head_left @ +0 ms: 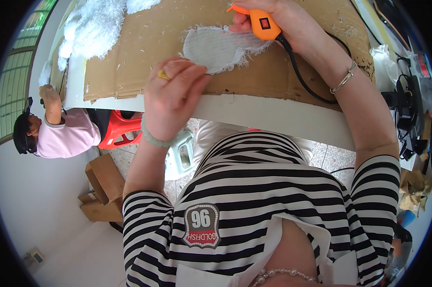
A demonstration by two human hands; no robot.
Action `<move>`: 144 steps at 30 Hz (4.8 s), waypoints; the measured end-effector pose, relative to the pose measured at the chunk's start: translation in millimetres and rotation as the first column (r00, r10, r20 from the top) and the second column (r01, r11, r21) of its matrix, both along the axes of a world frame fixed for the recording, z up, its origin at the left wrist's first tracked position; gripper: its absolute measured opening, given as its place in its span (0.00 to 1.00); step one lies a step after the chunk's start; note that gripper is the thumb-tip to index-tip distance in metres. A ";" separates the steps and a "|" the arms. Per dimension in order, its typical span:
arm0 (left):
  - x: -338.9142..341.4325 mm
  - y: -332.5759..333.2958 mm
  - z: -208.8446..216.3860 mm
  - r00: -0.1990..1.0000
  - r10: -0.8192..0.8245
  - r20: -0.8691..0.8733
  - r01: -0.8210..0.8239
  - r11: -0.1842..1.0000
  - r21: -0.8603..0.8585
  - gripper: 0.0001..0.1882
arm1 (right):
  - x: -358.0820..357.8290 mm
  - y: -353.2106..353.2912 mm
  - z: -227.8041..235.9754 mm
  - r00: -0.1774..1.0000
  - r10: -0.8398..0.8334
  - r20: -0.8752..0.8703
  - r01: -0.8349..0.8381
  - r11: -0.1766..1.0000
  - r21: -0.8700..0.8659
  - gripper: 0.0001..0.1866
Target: Using a hot glue gun to attach synthetic cotton stuffing to a cardboard base.
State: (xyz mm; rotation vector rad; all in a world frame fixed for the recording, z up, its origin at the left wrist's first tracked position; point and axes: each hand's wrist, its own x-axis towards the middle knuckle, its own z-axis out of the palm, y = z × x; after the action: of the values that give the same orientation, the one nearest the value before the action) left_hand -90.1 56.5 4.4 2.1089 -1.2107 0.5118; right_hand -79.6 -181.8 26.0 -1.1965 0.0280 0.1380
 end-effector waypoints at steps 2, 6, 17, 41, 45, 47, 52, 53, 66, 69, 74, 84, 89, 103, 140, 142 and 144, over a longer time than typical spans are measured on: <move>-6.4 -4.6 -3.6 0.981 -0.022 0.193 -0.008 0.989 0.150 0.14 | 0.3 -0.4 -1.4 1.000 0.004 -0.007 -0.005 0.999 -0.040 0.13; -7.8 -19.6 -2.6 0.961 -0.007 0.275 -0.046 0.982 0.185 0.13 | -1.9 2.5 2.4 1.000 -0.010 -0.003 0.010 0.999 -0.045 0.13; -5.3 -29.2 -9.2 0.974 -0.082 0.213 0.010 0.947 0.321 0.10 | -2.5 1.5 2.7 1.000 0.018 -0.020 -0.018 1.000 -0.022 0.11; -22.2 -5.8 4.3 0.999 0.046 -0.008 -0.042 0.968 0.246 0.19 | -0.3 1.2 0.5 1.000 -0.022 -0.001 0.022 0.998 -0.057 0.12; -18.4 -5.4 4.1 0.999 0.043 -0.032 -0.034 0.968 0.249 0.19 | -0.8 -3.3 -13.4 0.994 0.035 0.103 -0.020 0.990 -0.143 0.20; -16.3 -5.0 4.5 0.998 0.036 -0.055 -0.023 0.975 0.223 0.19 | 0.1 -3.4 -14.3 0.993 0.025 0.113 -0.009 0.990 -0.139 0.21; -14.5 -9.8 9.6 0.997 0.058 0.050 -0.067 0.974 0.214 0.21 | -1.2 -1.0 -12.2 0.996 0.016 0.090 -0.003 0.990 -0.139 0.20; -14.3 -10.7 9.4 0.998 0.046 0.052 -0.058 0.967 0.250 0.21 | -0.8 -0.5 -12.1 0.995 0.005 0.096 0.007 0.992 -0.127 0.20; -17.6 -11.0 -0.9 0.987 0.010 0.161 -0.059 0.952 0.301 0.21 | 1.0 -7.1 -9.9 0.996 0.016 0.085 -0.013 0.999 -0.042 0.19; -17.0 -11.7 -0.7 0.989 0.011 0.146 -0.055 0.951 0.304 0.21 | 1.4 -7.9 -7.7 0.995 0.002 0.098 0.002 0.999 -0.044 0.19; -16.9 -12.6 0.7 0.993 0.014 0.119 -0.050 0.951 0.305 0.20 | 0.5 -12.6 8.0 0.994 -0.110 -0.018 0.111 0.992 0.053 0.15; -17.1 -15.4 1.6 0.993 0.018 0.115 -0.054 0.947 0.318 0.17 | 27.5 -52.1 16.7 0.833 0.123 0.540 -0.289 0.928 0.235 0.19; -16.9 -13.0 1.7 0.995 0.019 0.099 -0.049 0.950 0.310 0.16 | -7.8 -38.3 51.5 0.956 -0.196 0.218 0.194 0.981 0.029 0.19; -15.2 -9.1 -4.5 0.994 0.017 0.112 -0.047 0.963 0.266 0.18 | -35.8 -43.5 49.6 0.997 0.035 0.066 -0.002 0.891 -0.454 0.17; -12.8 -8.0 -6.3 0.997 -0.026 0.073 0.010 0.977 0.213 0.16 | -71.6 -46.8 22.2 0.992 0.107 0.060 -0.031 0.690 -0.724 0.07; -13.2 -7.3 -6.6 0.997 -0.024 0.079 0.007 0.977 0.214 0.16 | -71.7 -46.1 20.6 0.995 0.091 0.050 -0.027 0.693 -0.720 0.07; -13.3 -7.5 -5.9 0.997 -0.026 0.068 0.011 0.978 0.207 0.16 | -70.4 -46.0 19.1 0.988 0.145 0.053 -0.054 0.645 -0.763 0.07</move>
State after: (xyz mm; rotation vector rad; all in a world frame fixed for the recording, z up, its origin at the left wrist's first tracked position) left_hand -103.4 49.0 -1.5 2.2668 -1.3736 0.4735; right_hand -150.0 -227.8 45.1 -2.0680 -0.0886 0.1634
